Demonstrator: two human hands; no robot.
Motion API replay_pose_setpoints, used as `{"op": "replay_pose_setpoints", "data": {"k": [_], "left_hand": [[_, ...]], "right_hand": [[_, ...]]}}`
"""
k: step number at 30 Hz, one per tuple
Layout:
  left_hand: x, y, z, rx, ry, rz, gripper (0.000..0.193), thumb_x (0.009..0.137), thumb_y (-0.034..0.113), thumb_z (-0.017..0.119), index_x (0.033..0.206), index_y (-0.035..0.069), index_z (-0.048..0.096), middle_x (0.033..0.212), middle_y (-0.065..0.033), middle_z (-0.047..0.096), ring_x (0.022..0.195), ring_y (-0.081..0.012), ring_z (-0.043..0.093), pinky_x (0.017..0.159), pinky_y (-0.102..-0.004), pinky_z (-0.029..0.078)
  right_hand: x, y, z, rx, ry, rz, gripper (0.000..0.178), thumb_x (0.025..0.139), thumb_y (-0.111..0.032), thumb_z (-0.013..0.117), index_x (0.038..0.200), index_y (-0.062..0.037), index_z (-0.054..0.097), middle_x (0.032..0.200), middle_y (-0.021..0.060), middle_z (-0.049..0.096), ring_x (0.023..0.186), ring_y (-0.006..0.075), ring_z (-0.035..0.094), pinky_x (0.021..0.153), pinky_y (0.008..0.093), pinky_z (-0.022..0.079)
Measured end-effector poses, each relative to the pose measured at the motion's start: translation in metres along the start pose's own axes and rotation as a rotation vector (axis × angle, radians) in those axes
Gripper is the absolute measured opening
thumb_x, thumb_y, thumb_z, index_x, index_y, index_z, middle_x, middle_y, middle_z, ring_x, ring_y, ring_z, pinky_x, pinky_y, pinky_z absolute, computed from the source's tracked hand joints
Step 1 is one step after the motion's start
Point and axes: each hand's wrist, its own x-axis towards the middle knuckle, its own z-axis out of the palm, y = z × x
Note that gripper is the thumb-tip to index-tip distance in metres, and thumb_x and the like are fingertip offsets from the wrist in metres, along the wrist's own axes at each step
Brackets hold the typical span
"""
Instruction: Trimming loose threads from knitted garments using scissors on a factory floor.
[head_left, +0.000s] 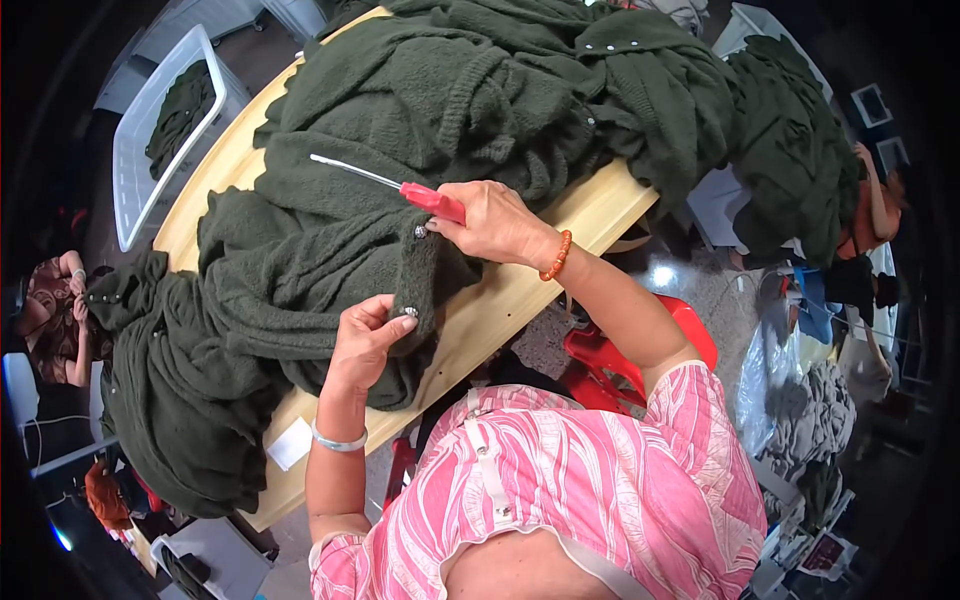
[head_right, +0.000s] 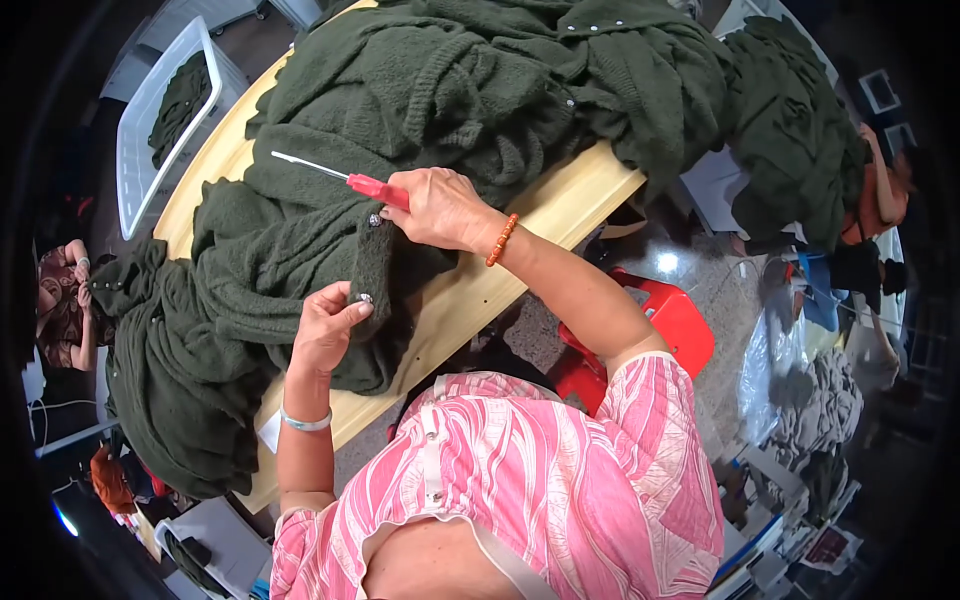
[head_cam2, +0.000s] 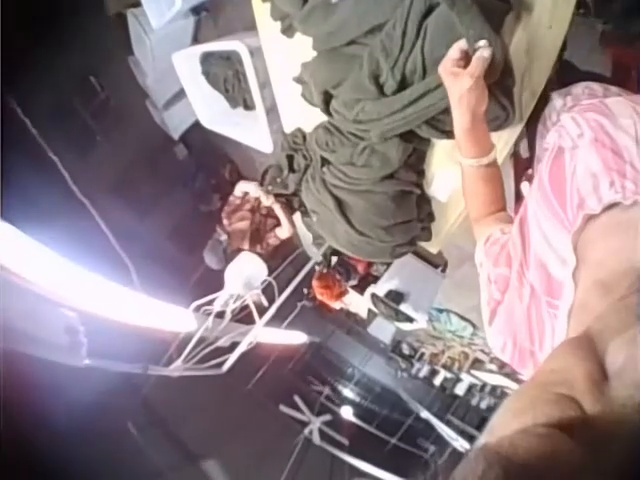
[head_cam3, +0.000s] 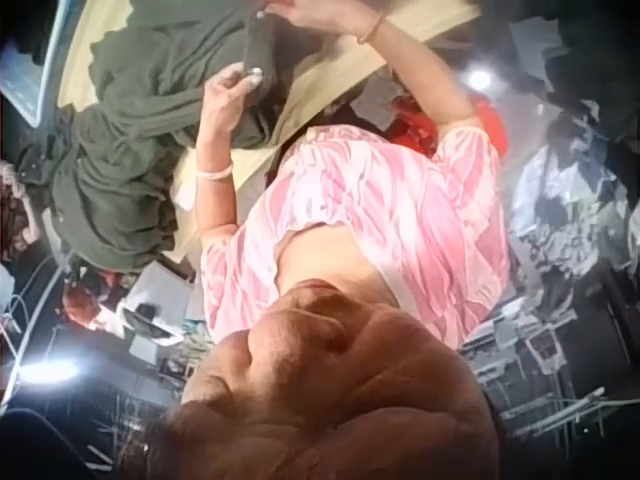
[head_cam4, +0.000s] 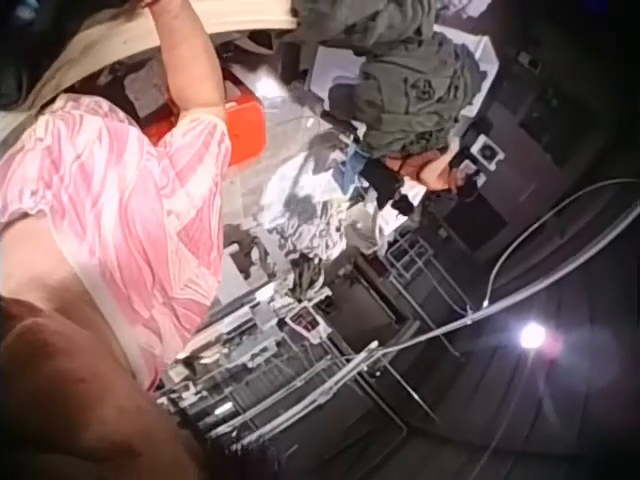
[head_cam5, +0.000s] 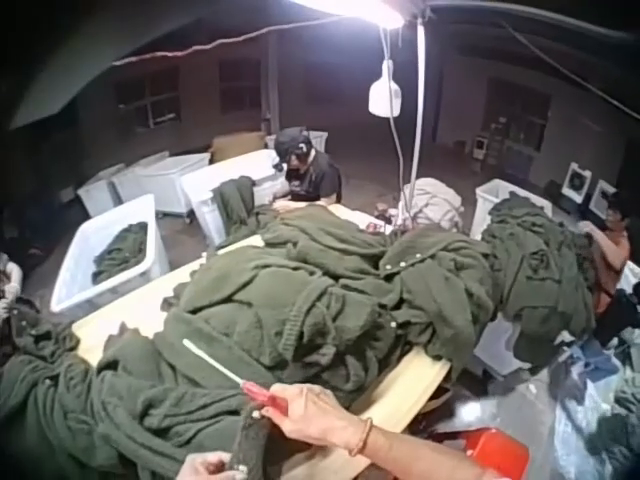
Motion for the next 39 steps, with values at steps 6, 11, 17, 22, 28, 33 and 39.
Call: {"op": "replay_pose_setpoints", "data": {"k": [6,11,17,22,28,33,39], "left_hand": [[0.011,-0.012,-0.022,-0.184,0.155,0.132,0.017,0.087,-0.007,0.062,0.102,-0.003,0.067,0.095,-0.0053,0.07,0.082,-0.011,0.065,0.077,-0.0242,0.052],[0.018,-0.03,-0.033,-0.018,0.199,0.229,0.008,0.088,-0.005,0.062,0.085,0.0,0.067,0.084,0.0008,0.066,0.072,-0.0039,0.056,0.065,-0.02,0.047],[0.017,-0.031,-0.038,-0.099,0.14,0.166,0.007,0.089,-0.003,0.061,0.093,-0.002,0.067,0.089,-0.0018,0.068,0.076,-0.0065,0.059,0.069,-0.0219,0.049],[0.01,-0.025,-0.043,-0.263,-0.002,0.088,0.016,0.091,-0.002,0.058,0.106,-0.005,0.064,0.099,-0.0084,0.069,0.086,-0.0126,0.066,0.08,-0.0259,0.053],[0.014,-0.044,-0.072,-0.375,-0.004,0.062,0.012,0.092,-0.002,0.055,0.101,-0.001,0.062,0.098,-0.0077,0.068,0.093,-0.0141,0.065,0.088,-0.0275,0.051],[0.006,-0.034,-0.058,-0.406,-0.035,-0.01,0.009,0.091,-0.001,0.057,0.098,0.001,0.061,0.092,-0.0045,0.066,0.087,-0.0122,0.063,0.083,-0.0261,0.05],[0.003,-0.037,-0.058,-0.384,-0.035,-0.025,0.018,0.093,0.001,0.053,0.11,-0.002,0.06,0.099,-0.0067,0.068,0.089,-0.0131,0.064,0.086,-0.0274,0.05]], "right_hand": [[-0.04,-0.013,-0.018,-0.234,-0.149,-0.003,0.022,0.086,-0.032,0.067,0.088,-0.0104,0.061,0.073,0.0161,0.063,0.075,0.0403,0.063,0.067,0.0487,0.049],[-0.103,-0.054,-0.035,-0.393,-0.306,0.101,0.022,0.086,-0.03,0.066,0.084,-0.0092,0.062,0.069,0.0167,0.064,0.073,0.038,0.065,0.068,0.0479,0.05],[-0.118,-0.092,-0.022,-0.472,-0.314,0.206,0.019,0.086,-0.025,0.064,0.081,-0.0069,0.061,0.07,0.0152,0.065,0.074,0.0363,0.066,0.069,0.0468,0.051],[-0.13,-0.094,-0.006,-0.506,-0.321,0.205,0.02,0.085,-0.027,0.065,0.085,-0.0069,0.061,0.069,0.0169,0.065,0.073,0.0373,0.066,0.069,0.0475,0.051],[-0.136,-0.103,0.01,-0.452,-0.309,0.192,0.024,0.086,-0.03,0.065,0.09,-0.0069,0.063,0.067,0.0187,0.064,0.071,0.0386,0.065,0.067,0.0489,0.051],[-0.138,-0.099,0.026,-0.439,-0.26,0.188,0.023,0.085,-0.029,0.066,0.09,-0.0066,0.064,0.067,0.0187,0.064,0.07,0.0389,0.065,0.065,0.0497,0.051],[-0.142,-0.089,0.022,-0.429,-0.268,0.235,0.023,0.085,-0.029,0.066,0.09,-0.0065,0.064,0.069,0.0184,0.065,0.073,0.0388,0.066,0.067,0.0494,0.052]]}}
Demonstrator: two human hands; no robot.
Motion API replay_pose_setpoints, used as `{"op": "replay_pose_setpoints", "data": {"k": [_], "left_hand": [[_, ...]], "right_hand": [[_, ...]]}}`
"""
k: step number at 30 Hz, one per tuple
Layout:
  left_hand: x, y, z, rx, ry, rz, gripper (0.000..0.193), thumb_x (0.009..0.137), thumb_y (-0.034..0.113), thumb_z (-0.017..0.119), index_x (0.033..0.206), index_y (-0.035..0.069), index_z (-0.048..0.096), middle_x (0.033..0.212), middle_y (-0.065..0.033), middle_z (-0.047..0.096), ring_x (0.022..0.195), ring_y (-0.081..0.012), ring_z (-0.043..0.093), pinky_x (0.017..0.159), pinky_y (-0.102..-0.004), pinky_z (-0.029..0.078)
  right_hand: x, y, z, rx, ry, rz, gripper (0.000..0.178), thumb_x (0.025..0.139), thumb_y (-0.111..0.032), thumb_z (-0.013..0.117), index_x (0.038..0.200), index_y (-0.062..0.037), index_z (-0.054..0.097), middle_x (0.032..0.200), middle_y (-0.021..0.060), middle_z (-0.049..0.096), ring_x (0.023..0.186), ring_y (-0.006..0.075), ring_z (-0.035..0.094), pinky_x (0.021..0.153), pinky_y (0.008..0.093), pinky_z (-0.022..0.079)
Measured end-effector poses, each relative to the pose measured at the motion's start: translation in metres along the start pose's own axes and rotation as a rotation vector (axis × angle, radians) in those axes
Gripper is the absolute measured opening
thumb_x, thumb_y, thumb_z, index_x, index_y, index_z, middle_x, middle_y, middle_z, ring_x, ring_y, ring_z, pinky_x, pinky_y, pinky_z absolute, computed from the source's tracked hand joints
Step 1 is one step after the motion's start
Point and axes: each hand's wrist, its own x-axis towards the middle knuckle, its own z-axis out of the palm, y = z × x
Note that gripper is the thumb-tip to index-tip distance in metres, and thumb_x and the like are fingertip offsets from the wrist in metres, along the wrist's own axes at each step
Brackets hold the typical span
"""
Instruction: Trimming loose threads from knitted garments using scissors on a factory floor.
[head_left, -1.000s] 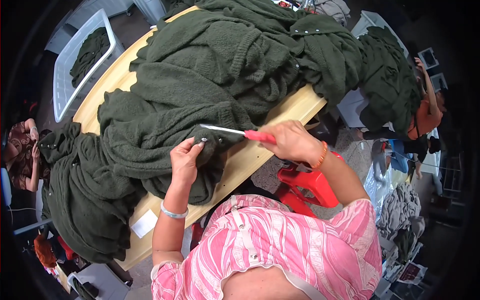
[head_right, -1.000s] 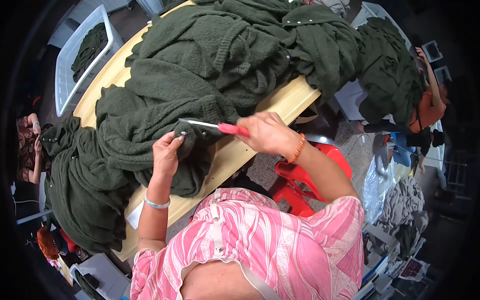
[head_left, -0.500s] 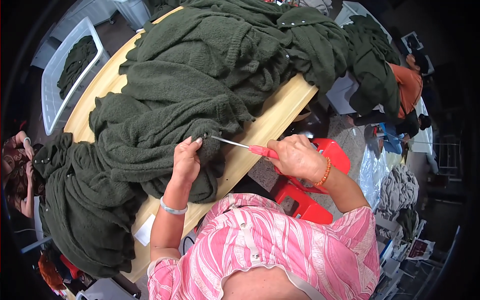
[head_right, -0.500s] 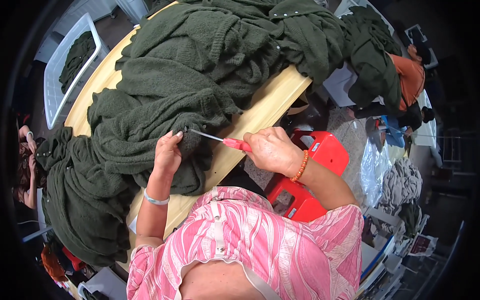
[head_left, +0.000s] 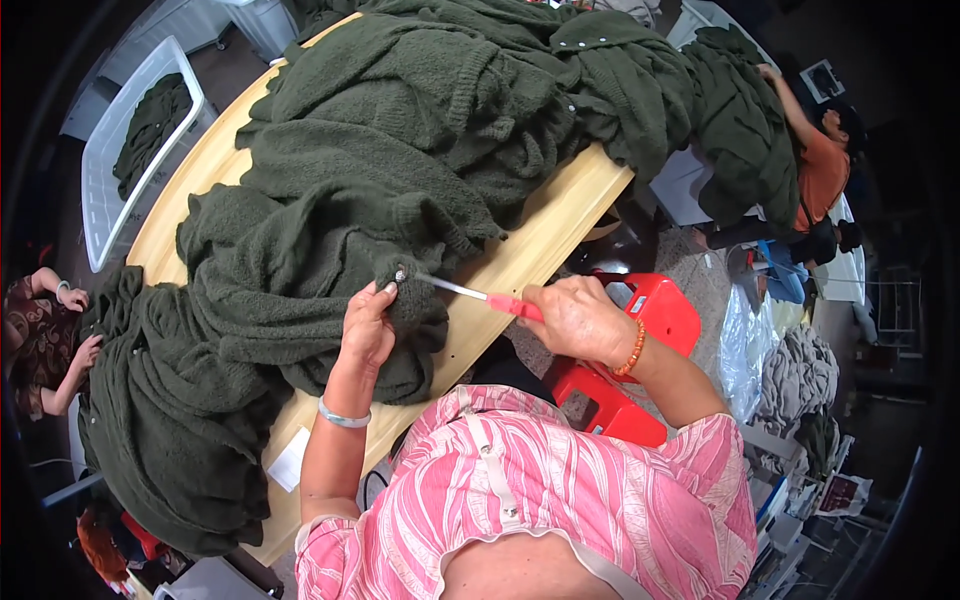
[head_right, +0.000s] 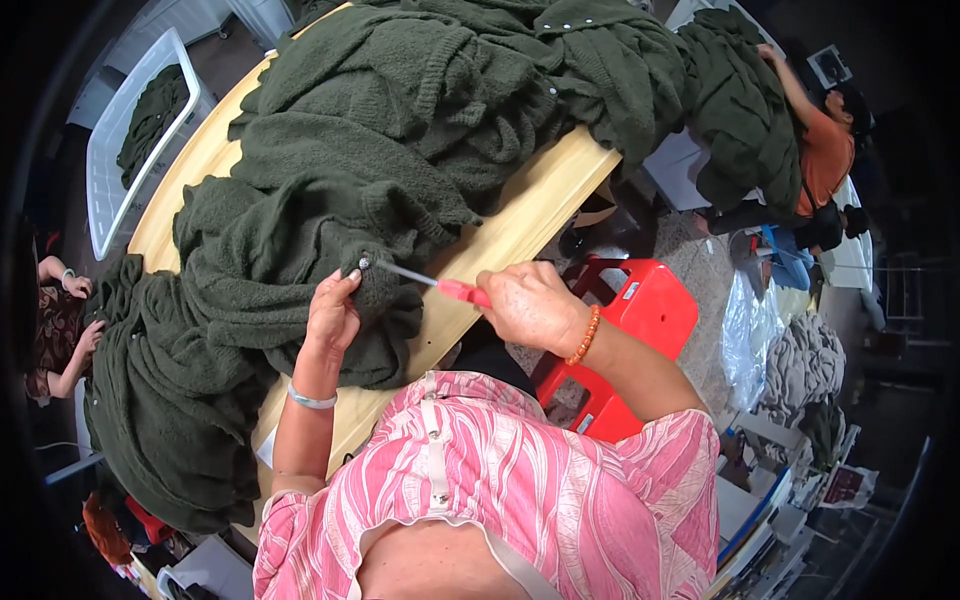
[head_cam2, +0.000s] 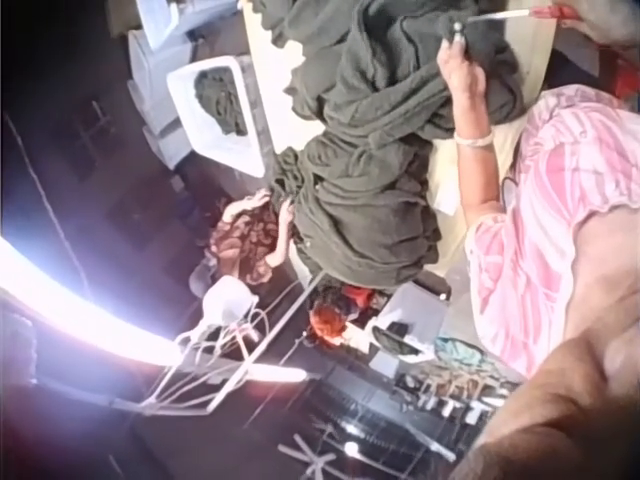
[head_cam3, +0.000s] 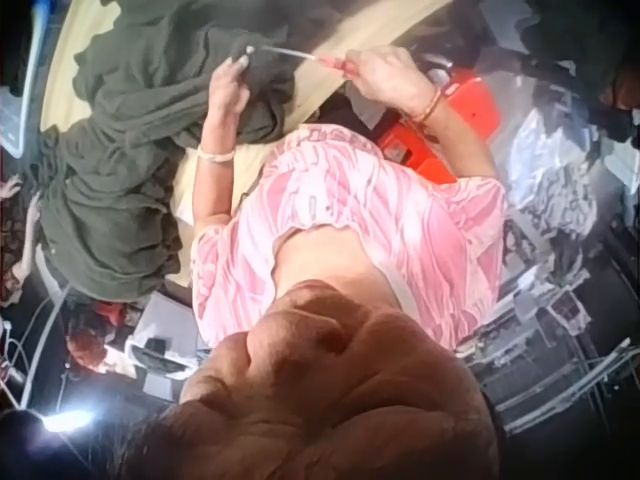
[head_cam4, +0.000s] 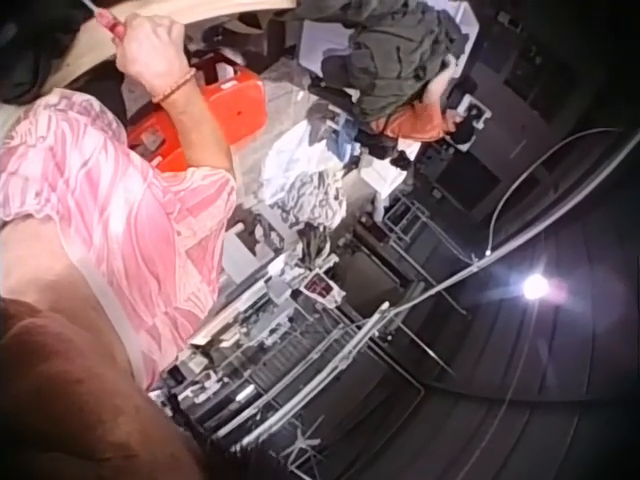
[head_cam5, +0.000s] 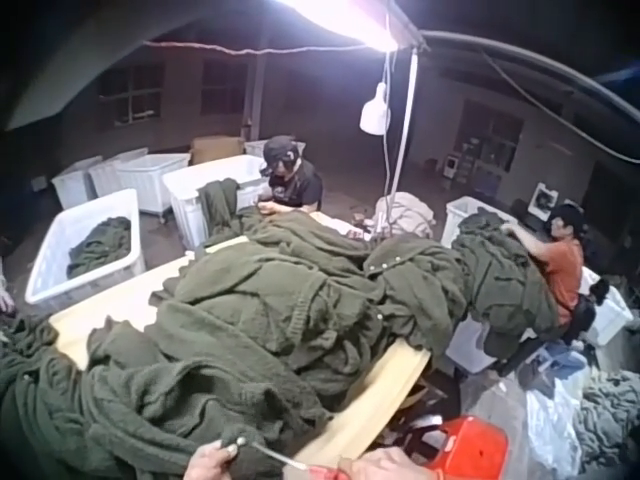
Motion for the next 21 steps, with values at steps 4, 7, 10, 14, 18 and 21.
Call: {"op": "replay_pose_setpoints", "data": {"k": [4,7,10,14,18,21], "left_hand": [[0.002,-0.01,-0.014,-0.014,0.005,0.03,0.018,0.094,0.002,0.053,0.109,-0.002,0.06,0.104,-0.0079,0.068,0.098,-0.0163,0.065,0.093,-0.0306,0.05],[0.002,-0.015,-0.016,-0.059,0.016,0.036,0.022,0.094,0.002,0.051,0.114,-0.002,0.06,0.106,-0.0088,0.067,0.097,-0.0181,0.065,0.09,-0.0326,0.052],[0.001,-0.017,-0.017,-0.059,0.075,0.042,0.025,0.094,0.002,0.051,0.117,-0.002,0.058,0.109,-0.0097,0.067,0.1,-0.0184,0.064,0.093,-0.0323,0.05],[0.0,-0.025,-0.02,0.014,0.104,0.049,0.029,0.093,0.001,0.051,0.12,-0.004,0.056,0.113,-0.0105,0.066,0.102,-0.0188,0.064,0.095,-0.0323,0.049],[-0.009,-0.021,-0.031,0.131,0.137,-0.044,0.033,0.09,0.003,0.056,0.12,-0.007,0.057,0.113,-0.0113,0.066,0.102,-0.0206,0.064,0.096,-0.0327,0.049],[-0.023,-0.016,-0.041,0.956,0.27,-0.043,0.04,0.089,0.012,0.062,0.123,-0.008,0.055,0.113,-0.0141,0.066,0.102,-0.0221,0.064,0.094,-0.0324,0.049]], "right_hand": [[0.005,0.001,-0.003,0.064,-0.112,-0.016,0.02,0.086,-0.024,0.063,0.086,-0.0043,0.063,0.073,0.0189,0.066,0.076,0.0389,0.066,0.068,0.0469,0.052],[0.006,0.013,0.0,0.051,-0.076,0.002,0.021,0.086,-0.024,0.063,0.086,-0.0039,0.063,0.073,0.0195,0.066,0.077,0.0384,0.067,0.068,0.0469,0.052],[0.007,0.018,0.0,0.111,-0.179,-0.074,0.02,0.085,-0.024,0.063,0.087,-0.0041,0.063,0.075,0.0192,0.067,0.078,0.0397,0.066,0.071,0.048,0.051],[0.016,0.022,-0.004,0.113,-0.21,-0.025,0.019,0.086,-0.023,0.064,0.091,-0.0054,0.062,0.078,0.019,0.067,0.081,0.0392,0.067,0.073,0.0489,0.05],[0.016,0.036,0.004,0.154,-0.132,-0.067,0.02,0.087,-0.027,0.064,0.091,-0.0071,0.062,0.072,0.0193,0.063,0.075,0.0399,0.064,0.067,0.0496,0.051],[0.02,0.053,0.013,0.158,-0.072,0.05,0.02,0.086,-0.022,0.063,0.092,-0.0035,0.061,0.075,0.0205,0.065,0.078,0.0413,0.065,0.073,0.0499,0.051]]}}
